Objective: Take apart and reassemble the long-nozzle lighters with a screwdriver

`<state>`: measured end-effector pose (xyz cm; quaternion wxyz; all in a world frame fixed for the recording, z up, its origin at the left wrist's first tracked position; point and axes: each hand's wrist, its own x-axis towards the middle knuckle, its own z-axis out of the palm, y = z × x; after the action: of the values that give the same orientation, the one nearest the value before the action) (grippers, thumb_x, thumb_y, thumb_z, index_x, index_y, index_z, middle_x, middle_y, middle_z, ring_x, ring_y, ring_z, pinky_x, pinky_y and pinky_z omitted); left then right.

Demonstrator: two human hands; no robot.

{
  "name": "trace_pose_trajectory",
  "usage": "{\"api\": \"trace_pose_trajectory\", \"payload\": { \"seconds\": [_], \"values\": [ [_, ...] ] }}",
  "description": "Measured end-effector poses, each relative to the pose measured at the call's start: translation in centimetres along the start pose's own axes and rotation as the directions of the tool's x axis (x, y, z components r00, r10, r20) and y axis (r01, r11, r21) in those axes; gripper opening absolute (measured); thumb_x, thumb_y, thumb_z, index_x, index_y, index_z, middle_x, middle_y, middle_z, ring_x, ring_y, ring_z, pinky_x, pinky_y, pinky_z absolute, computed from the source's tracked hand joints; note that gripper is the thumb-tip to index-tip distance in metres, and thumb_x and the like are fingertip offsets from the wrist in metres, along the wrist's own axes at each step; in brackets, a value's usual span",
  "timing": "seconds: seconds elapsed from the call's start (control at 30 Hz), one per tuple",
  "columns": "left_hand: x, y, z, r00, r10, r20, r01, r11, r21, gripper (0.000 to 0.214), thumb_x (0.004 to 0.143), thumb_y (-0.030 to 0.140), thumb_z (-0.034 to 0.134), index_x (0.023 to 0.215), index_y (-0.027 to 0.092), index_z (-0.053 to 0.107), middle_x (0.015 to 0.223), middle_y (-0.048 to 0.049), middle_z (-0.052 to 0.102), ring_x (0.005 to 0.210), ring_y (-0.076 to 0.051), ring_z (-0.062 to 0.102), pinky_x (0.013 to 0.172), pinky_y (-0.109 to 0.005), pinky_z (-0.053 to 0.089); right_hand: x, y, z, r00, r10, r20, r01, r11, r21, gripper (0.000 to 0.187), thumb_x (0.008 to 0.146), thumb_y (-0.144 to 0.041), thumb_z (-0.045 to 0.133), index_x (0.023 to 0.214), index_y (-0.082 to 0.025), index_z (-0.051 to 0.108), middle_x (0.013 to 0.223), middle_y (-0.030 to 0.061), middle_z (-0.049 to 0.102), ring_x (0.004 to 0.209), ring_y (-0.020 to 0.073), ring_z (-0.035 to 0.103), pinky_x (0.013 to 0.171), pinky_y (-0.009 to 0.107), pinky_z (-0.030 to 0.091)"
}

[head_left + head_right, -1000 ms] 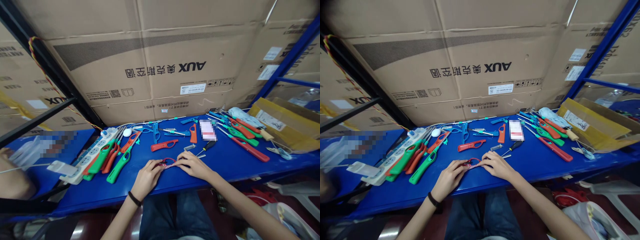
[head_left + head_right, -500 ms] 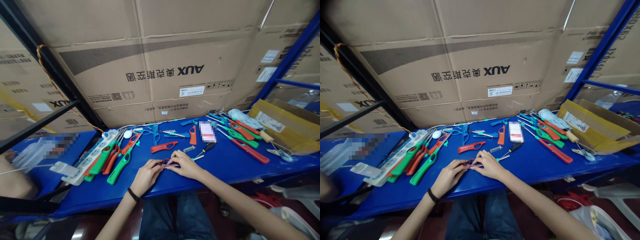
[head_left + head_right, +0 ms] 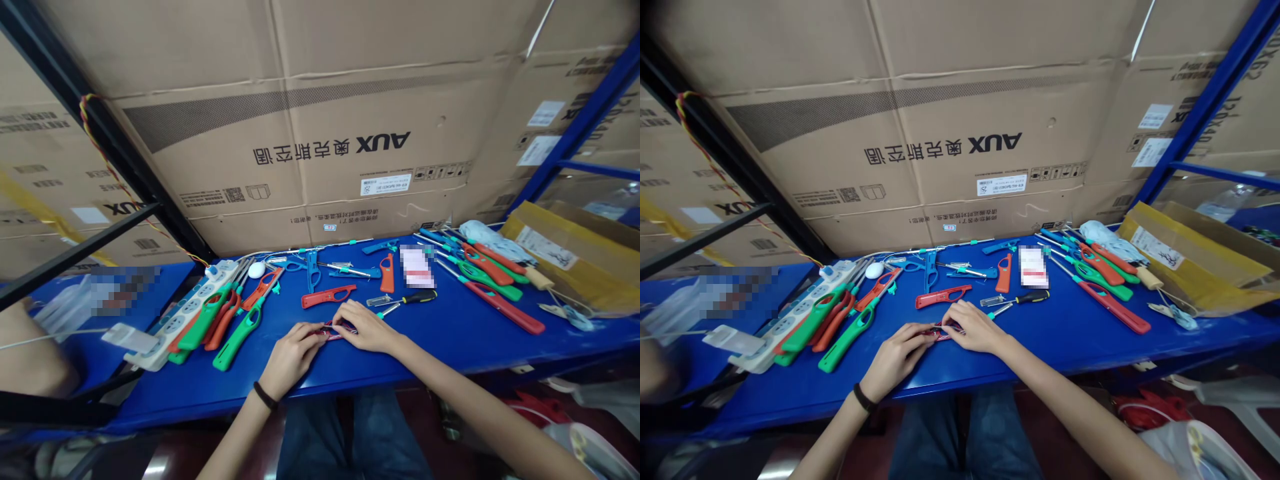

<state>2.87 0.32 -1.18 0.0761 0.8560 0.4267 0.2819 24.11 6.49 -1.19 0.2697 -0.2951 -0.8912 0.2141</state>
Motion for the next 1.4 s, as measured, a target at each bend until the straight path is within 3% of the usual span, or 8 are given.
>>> {"api": "trace_pose_trajectory", "payload": {
  "seconds": [0.3, 0.4, 0.57, 0.83, 1.0, 1.13, 1.23, 1.4],
  "values": [
    [1.0, -1.0, -0.8, 0.987, -0.155, 0.036, 0.159, 0.966, -0.203, 0.019, 0.091, 0.029, 0.053, 0.096, 0.025, 0.070, 0.107, -0.0027, 0.070, 0.098, -0.016, 0.065, 0.089, -0.030, 0.051, -0.6, -0.9, -0.1, 0.998, -0.029, -0.056, 0.023, 0.995, -0.097, 0.004, 0.091, -0.021, 0.051, 0.089, -0.020, 0.055, 0.088, 0.0023, 0.064, 0.085, 0.0173, 0.054, 0.080, 0.033, 0.037],
    [2.5, -2.0, -1.1, 0.982, -0.189, -0.012, 0.186, 0.973, -0.136, 0.019, 0.090, 0.030, 0.053, 0.089, 0.022, 0.070, 0.097, -0.0028, 0.072, 0.092, -0.016, 0.066, 0.094, -0.033, 0.046, -1.0, -1.5, -0.2, 0.996, -0.016, -0.089, 0.007, 0.996, -0.093, 0.003, 0.089, -0.020, 0.055, 0.086, -0.020, 0.057, 0.087, 0.0011, 0.066, 0.084, 0.0168, 0.055, 0.082, 0.033, 0.035],
    [7.4, -4.3, -0.3, 0.967, -0.253, -0.024, 0.254, 0.967, 0.028, 0.016, 0.087, 0.026, 0.055, 0.084, 0.021, 0.070, 0.089, -0.0036, 0.071, 0.086, -0.020, 0.063, 0.088, -0.037, 0.045, -1.6, -2.1, 0.1, 0.992, 0.021, -0.122, -0.027, 0.998, -0.054, 0.005, 0.088, -0.019, 0.057, 0.089, -0.021, 0.061, 0.085, 0.0006, 0.068, 0.082, 0.0165, 0.057, 0.085, 0.033, 0.035],
    [16.2, -5.8, 2.5, 0.925, -0.379, 0.001, 0.372, 0.908, 0.192, 0.020, 0.090, 0.029, 0.051, 0.097, 0.020, 0.068, 0.106, -0.0077, 0.065, 0.108, -0.026, 0.055, 0.096, -0.044, 0.039, -2.0, -1.7, 1.2, 0.987, 0.003, -0.163, -0.011, 0.999, -0.053, 0.016, 0.086, -0.012, 0.053, 0.096, -0.021, 0.062, 0.087, 0.0020, 0.068, 0.085, 0.0166, 0.057, 0.083, 0.033, 0.036],
    [19.6, -6.7, 3.7, 0.873, -0.466, 0.140, 0.421, 0.868, 0.265, 0.030, 0.091, 0.032, 0.055, 0.116, 0.016, 0.056, 0.119, -0.0093, 0.057, 0.103, -0.022, 0.058, 0.087, -0.044, 0.049, -2.2, -1.5, 1.4, 0.986, -0.016, -0.168, 0.004, 0.997, -0.072, 0.027, 0.087, -0.010, 0.050, 0.109, -0.021, 0.061, 0.087, 0.0035, 0.066, 0.085, 0.0177, 0.053, 0.080, 0.033, 0.039],
    [21.2, -7.5, 4.1, 0.830, -0.497, 0.252, 0.428, 0.858, 0.282, 0.032, 0.091, 0.032, 0.055, 0.118, 0.016, 0.054, 0.118, -0.0090, 0.057, 0.100, -0.021, 0.059, 0.083, -0.042, 0.052, -2.2, -1.1, 1.5, 0.982, 0.011, -0.187, -0.015, 1.000, -0.023, 0.023, 0.090, -0.013, 0.050, 0.108, -0.021, 0.062, 0.089, 0.0043, 0.062, 0.087, 0.0177, 0.051, 0.081, 0.032, 0.042],
    [21.9, -7.6, 4.1, 0.853, -0.448, 0.268, 0.389, 0.888, 0.247, 0.032, 0.091, 0.032, 0.055, 0.118, 0.016, 0.054, 0.119, -0.0090, 0.057, 0.100, -0.021, 0.059, 0.083, -0.042, 0.052, -2.2, -1.0, 1.5, 0.982, 0.012, -0.191, -0.011, 1.000, 0.009, 0.016, 0.093, -0.021, 0.050, 0.102, -0.021, 0.064, 0.087, 0.0043, 0.061, 0.087, 0.0172, 0.052, 0.083, 0.032, 0.043],
    [21.1, -5.9, 3.9, 0.946, -0.280, 0.163, 0.269, 0.959, 0.085, 0.025, 0.090, 0.033, 0.056, 0.107, 0.015, 0.060, 0.101, -0.0065, 0.066, 0.091, -0.019, 0.063, 0.081, -0.036, 0.051, -2.1, -1.1, 1.6, 0.976, 0.038, -0.217, -0.030, 0.999, 0.038, 0.014, 0.091, -0.029, 0.055, 0.092, -0.021, 0.067, 0.084, 0.0033, 0.064, 0.084, 0.0169, 0.055, 0.081, 0.031, 0.044]
  ]
}}
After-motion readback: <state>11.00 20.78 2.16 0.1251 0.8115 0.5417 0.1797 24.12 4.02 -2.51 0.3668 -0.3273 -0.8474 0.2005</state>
